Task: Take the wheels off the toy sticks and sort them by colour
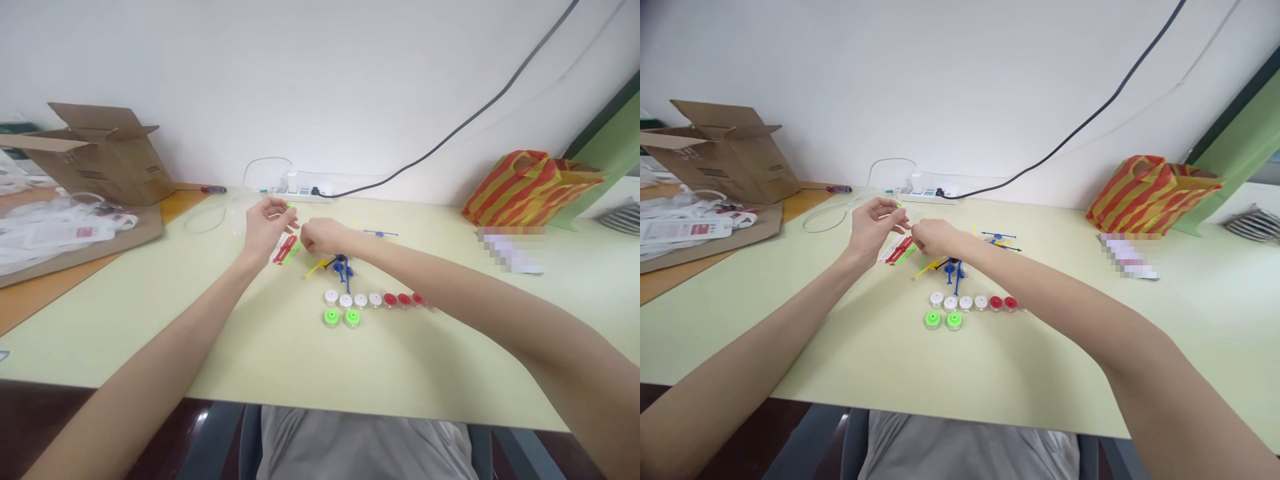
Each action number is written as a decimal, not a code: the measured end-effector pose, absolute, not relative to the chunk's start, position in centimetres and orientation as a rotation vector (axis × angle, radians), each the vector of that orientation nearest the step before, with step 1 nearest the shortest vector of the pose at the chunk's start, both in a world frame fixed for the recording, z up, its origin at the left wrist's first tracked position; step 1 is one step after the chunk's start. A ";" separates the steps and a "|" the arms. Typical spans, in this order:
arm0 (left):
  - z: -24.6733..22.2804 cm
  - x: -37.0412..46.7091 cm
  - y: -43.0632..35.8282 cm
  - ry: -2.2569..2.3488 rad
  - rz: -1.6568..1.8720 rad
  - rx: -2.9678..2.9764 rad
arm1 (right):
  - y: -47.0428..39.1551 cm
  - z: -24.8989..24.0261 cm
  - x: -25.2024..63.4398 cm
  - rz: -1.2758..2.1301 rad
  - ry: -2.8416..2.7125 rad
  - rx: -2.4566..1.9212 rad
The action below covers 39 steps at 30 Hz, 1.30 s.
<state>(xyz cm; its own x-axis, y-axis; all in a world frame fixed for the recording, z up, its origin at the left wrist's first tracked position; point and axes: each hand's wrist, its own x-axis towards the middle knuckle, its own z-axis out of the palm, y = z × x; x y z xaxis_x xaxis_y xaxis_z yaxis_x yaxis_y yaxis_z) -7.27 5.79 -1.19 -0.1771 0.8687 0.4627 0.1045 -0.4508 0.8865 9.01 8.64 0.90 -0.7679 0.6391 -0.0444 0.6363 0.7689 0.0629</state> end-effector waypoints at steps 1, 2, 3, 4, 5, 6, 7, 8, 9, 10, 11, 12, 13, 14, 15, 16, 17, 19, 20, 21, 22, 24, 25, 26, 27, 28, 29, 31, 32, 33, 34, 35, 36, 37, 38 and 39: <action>-1.2 -7.3 5.8 1.143 1.686 1.495 | 8.7 0.8 8.8 0.074 2.893 1.051; -1.2 -7.3 5.7 1.148 1.684 1.486 | 8.8 0.7 8.6 0.082 2.894 1.059; -1.2 -7.3 5.7 1.154 1.684 1.478 | 8.8 0.6 8.4 0.096 2.899 1.064; -1.2 -7.3 5.7 1.159 1.684 1.472 | 8.8 0.4 8.3 0.115 2.907 1.071; -1.2 -7.3 5.6 1.162 1.685 1.467 | 8.8 0.3 8.1 0.141 2.916 1.080; -1.2 -7.3 5.6 1.163 1.687 1.464 | 8.8 0.1 7.9 0.171 2.925 1.089; -1.2 -7.3 5.6 1.161 1.692 1.461 | 8.8 -0.1 7.8 0.198 2.933 1.096; -1.2 -7.3 5.6 1.158 1.697 1.461 | 8.7 -0.2 7.7 0.218 2.940 1.100; -1.2 -7.3 5.6 1.152 1.702 1.464 | 8.7 -0.3 7.7 0.228 2.946 1.101; -1.2 -7.2 5.6 1.147 1.710 1.467 | 8.6 -0.4 7.7 0.227 2.950 1.096; -1.1 -7.2 5.6 1.143 1.719 1.468 | 8.6 -0.4 7.7 0.218 2.954 1.088; -1.1 -7.2 5.6 1.138 1.728 1.467 | 8.6 -0.3 7.7 0.204 2.958 1.081; -1.1 -7.3 5.6 1.135 1.734 1.465 | 8.6 -0.3 7.7 0.189 2.961 1.075; -1.0 -7.3 5.6 1.133 1.738 1.462 | 8.6 -0.2 7.7 0.175 2.963 1.072; -1.0 -7.3 5.6 1.132 1.738 1.461 | 8.6 -0.2 7.7 0.162 2.965 1.072; -1.0 -7.3 5.6 1.132 1.738 1.461 | 8.6 -0.2 7.7 0.149 2.966 1.075; -1.1 -7.3 5.6 1.133 1.737 1.463 | 8.7 -0.2 7.7 0.139 2.968 1.082; -1.1 -7.3 5.6 1.132 1.735 1.469 | 8.8 -0.4 7.6 0.129 2.976 1.095; -1.1 -7.3 5.6 1.131 1.735 1.469 | 8.8 -0.5 7.6 0.131 2.985 1.100; -1.1 -7.2 5.6 1.129 1.735 1.468 | 8.9 -0.5 7.6 0.134 2.993 1.104; -1.1 -7.2 5.6 1.128 1.735 1.467 | 9.0 -0.6 7.6 0.137 3.002 1.109; -1.0 -7.2 5.5 1.130 1.733 1.463 | 9.1 -0.8 7.7 0.132 3.009 1.124; -1.0 -7.2 5.5 1.131 1.733 1.462 | 9.2 -0.8 7.7 0.123 3.010 1.130; -1.0 -7.2 5.4 1.133 1.732 1.462 | 9.2 -0.9 7.8 0.111 3.011 1.133; -0.9 -7.2 5.4 1.134 1.731 1.463 | 9.3 -0.9 7.8 0.097 3.013 1.132; -0.9 -7.2 5.4 1.133 1.731 1.464 | 9.3 -0.9 7.8 0.086 3.019 1.129; -0.9 -7.2 5.4 1.131 1.731 1.463 | 9.4 -1.0 7.8 0.079 3.025 1.125; -0.9 -7.2 5.4 1.131 1.731 1.462 | 9.5 -1.1 7.7 0.071 3.028 1.129; -0.9 -7.2 5.4 1.133 1.731 1.462 | 9.5 -1.1 7.7 0.065 3.026 1.136; -0.9 -7.2 5.4 1.137 1.731 1.463 | 9.6 -1.1 7.6 0.053 3.025 1.144; -1.0 -7.3 5.4 1.141 1.735 1.466 | 9.6 -1.0 7.6 0.035 3.027 1.153; -1.0 -7.3 5.5 1.145 1.745 1.470 | 9.6 -0.9 7.7 0.012 3.036 1.163; -1.0 -7.3 5.5 1.148 1.762 1.473 | 9.6 -0.7 7.9 -0.011 3.054 1.178; -1.0 -7.4 5.5 1.149 1.784 1.477 | 9.5 -0.4 8.3 -0.037 3.079 1.199; -1.0 -7.5 5.6 1.149 1.804 1.482 | 9.3 0.0 8.8 -0.072 3.108 1.229; -1.0 -7.5 5.6 1.149 1.817 1.494 | 9.0 0.5 9.4 -0.120 3.146 1.269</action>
<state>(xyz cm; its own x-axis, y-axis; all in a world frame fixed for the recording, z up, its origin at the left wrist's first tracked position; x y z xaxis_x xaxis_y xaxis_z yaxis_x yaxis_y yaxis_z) -7.51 5.59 -1.01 -0.2585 0.8141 0.5200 0.1206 -0.5069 0.8535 9.41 9.04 0.45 -0.6931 0.6909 0.2058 0.6732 0.7224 -0.1581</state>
